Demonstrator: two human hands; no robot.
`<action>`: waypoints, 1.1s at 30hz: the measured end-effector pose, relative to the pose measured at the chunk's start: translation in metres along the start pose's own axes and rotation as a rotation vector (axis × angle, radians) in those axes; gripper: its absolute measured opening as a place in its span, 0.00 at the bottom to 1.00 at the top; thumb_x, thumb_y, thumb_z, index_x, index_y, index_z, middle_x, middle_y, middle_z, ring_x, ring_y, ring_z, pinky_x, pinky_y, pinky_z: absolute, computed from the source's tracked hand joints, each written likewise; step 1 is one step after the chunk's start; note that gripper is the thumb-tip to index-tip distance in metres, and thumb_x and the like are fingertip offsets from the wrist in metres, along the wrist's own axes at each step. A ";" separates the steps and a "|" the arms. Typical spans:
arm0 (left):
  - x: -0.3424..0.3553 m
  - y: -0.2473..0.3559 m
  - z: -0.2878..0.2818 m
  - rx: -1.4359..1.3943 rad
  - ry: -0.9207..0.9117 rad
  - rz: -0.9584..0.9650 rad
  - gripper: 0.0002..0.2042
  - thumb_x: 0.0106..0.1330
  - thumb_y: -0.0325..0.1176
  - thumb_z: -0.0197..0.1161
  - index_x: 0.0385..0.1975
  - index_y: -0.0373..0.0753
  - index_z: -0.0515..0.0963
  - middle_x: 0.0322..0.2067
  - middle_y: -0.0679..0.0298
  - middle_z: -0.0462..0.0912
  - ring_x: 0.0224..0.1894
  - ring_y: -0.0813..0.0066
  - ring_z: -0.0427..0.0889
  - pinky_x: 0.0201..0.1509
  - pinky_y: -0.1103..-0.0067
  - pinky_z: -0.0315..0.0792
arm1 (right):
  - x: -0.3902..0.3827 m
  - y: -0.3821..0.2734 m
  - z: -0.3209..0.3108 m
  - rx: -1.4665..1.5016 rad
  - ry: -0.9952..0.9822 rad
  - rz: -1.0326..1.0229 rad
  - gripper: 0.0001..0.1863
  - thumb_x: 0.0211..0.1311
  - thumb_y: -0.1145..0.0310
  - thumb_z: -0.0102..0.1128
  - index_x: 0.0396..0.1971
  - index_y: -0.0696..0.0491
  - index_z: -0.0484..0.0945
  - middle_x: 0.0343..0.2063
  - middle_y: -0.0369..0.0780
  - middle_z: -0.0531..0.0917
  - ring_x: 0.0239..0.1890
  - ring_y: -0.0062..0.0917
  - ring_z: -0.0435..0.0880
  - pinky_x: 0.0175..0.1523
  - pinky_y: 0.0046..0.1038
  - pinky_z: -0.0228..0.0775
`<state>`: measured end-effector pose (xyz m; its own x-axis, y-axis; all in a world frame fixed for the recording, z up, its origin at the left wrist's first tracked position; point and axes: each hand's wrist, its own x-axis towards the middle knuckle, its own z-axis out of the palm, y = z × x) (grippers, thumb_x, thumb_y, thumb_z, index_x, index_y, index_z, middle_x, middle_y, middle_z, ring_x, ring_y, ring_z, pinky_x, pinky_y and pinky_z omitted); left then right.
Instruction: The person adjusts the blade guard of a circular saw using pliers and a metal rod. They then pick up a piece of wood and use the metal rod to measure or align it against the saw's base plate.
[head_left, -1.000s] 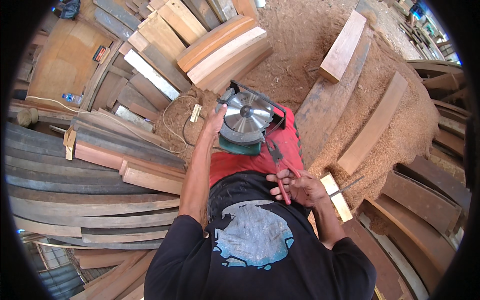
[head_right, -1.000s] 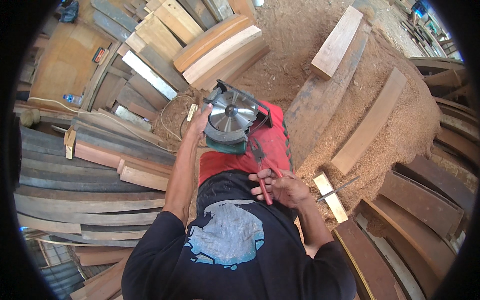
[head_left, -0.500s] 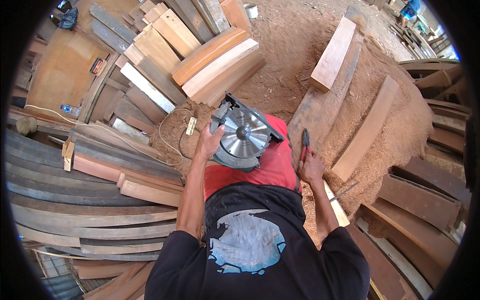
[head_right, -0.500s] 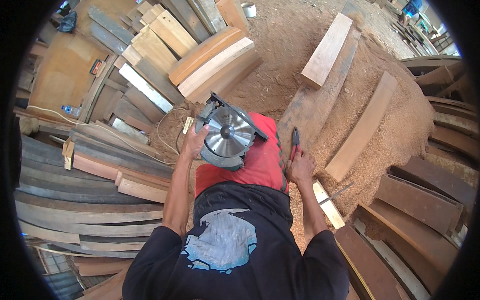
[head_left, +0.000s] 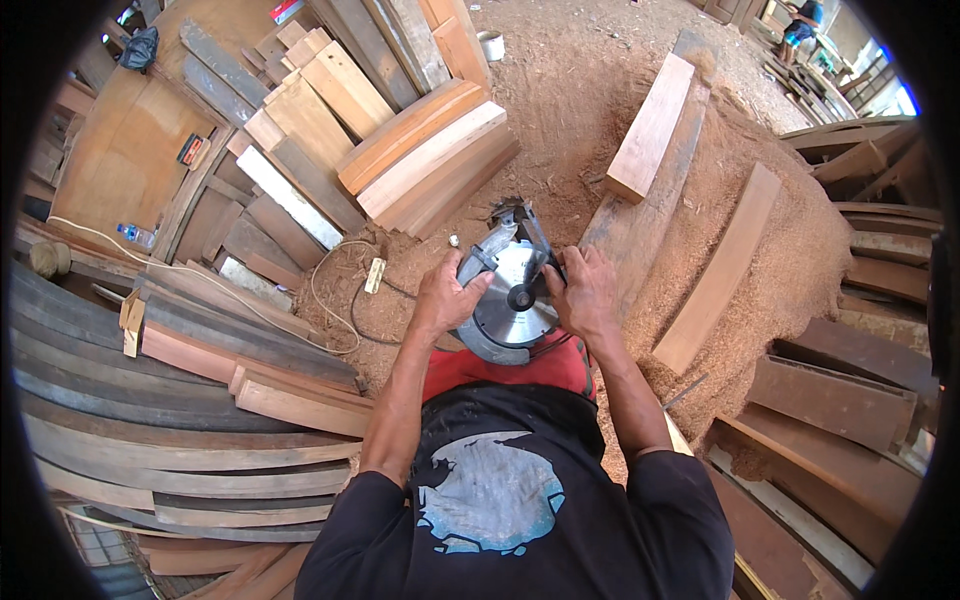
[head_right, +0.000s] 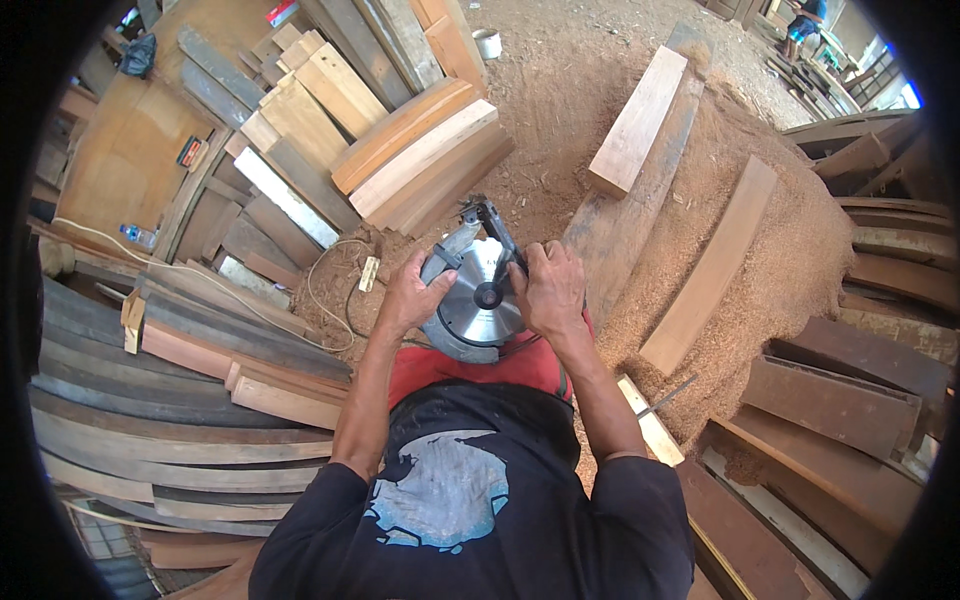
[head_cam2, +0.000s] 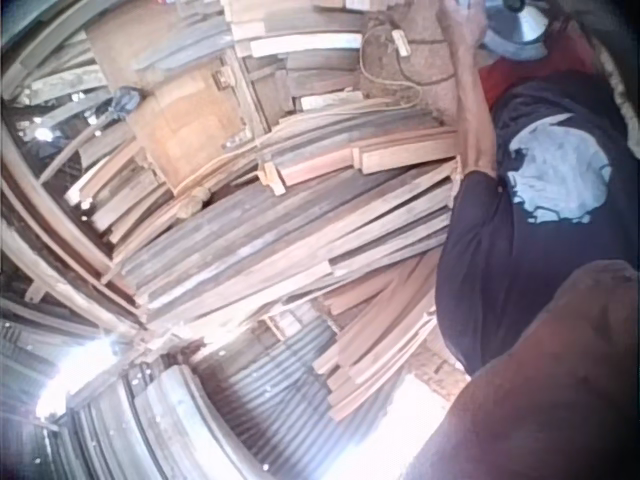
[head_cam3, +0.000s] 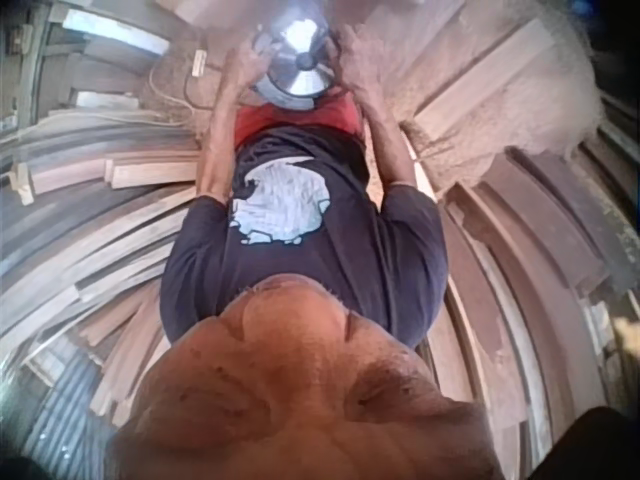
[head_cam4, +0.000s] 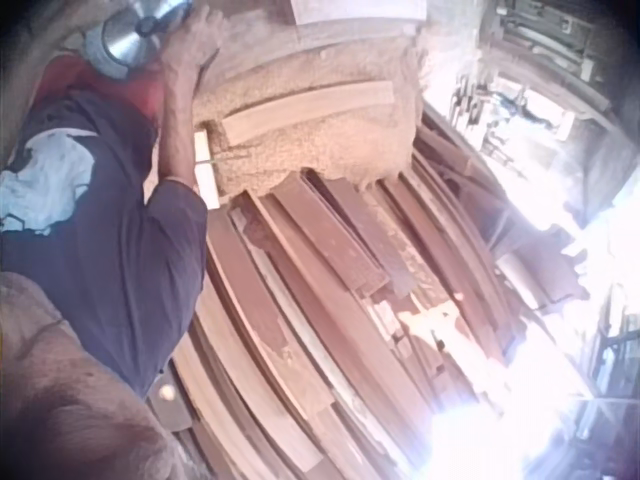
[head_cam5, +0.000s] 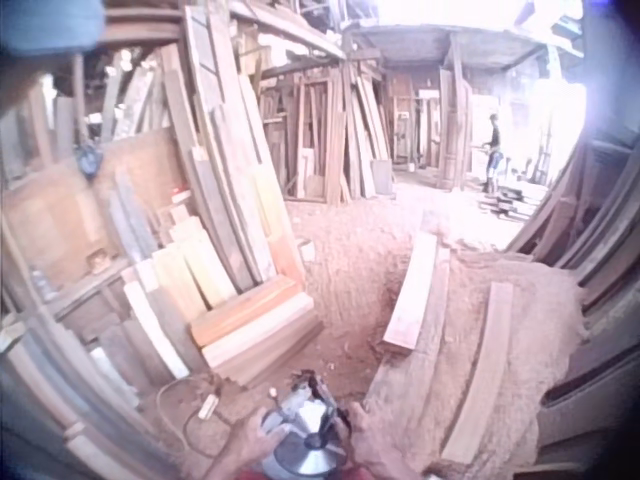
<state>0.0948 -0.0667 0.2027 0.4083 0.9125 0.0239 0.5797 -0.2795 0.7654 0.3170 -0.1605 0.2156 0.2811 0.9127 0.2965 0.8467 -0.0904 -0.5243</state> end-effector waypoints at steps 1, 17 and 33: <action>0.001 -0.001 0.000 0.019 0.019 0.019 0.24 0.62 0.48 0.70 0.43 0.31 0.77 0.37 0.40 0.85 0.43 0.41 0.85 0.45 0.60 0.77 | 0.001 0.000 -0.001 -0.010 -0.016 0.008 0.14 0.59 0.61 0.68 0.39 0.54 0.82 0.36 0.46 0.80 0.43 0.43 0.79 0.49 0.43 0.69; -0.046 -0.120 0.020 -0.547 0.454 -0.028 0.24 0.73 0.44 0.62 0.59 0.35 0.68 0.41 0.65 0.77 0.35 0.78 0.75 0.41 0.77 0.75 | 0.001 0.016 -0.004 -0.073 -0.085 -0.120 0.13 0.55 0.63 0.65 0.37 0.56 0.81 0.35 0.47 0.81 0.43 0.43 0.79 0.51 0.42 0.72; -0.041 -0.058 0.070 -1.905 -0.097 -0.353 0.17 0.71 0.38 0.62 0.56 0.39 0.78 0.51 0.62 0.85 0.55 0.63 0.84 0.60 0.62 0.79 | 0.077 -0.014 -0.051 -0.181 -0.116 -0.122 0.15 0.47 0.60 0.62 0.22 0.59 0.82 0.25 0.53 0.84 0.34 0.50 0.85 0.42 0.47 0.75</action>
<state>0.0938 -0.1085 0.1125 0.5330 0.8106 -0.2423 -0.7480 0.5854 0.3129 0.3502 -0.1091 0.2868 0.1265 0.9600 0.2499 0.9413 -0.0367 -0.3356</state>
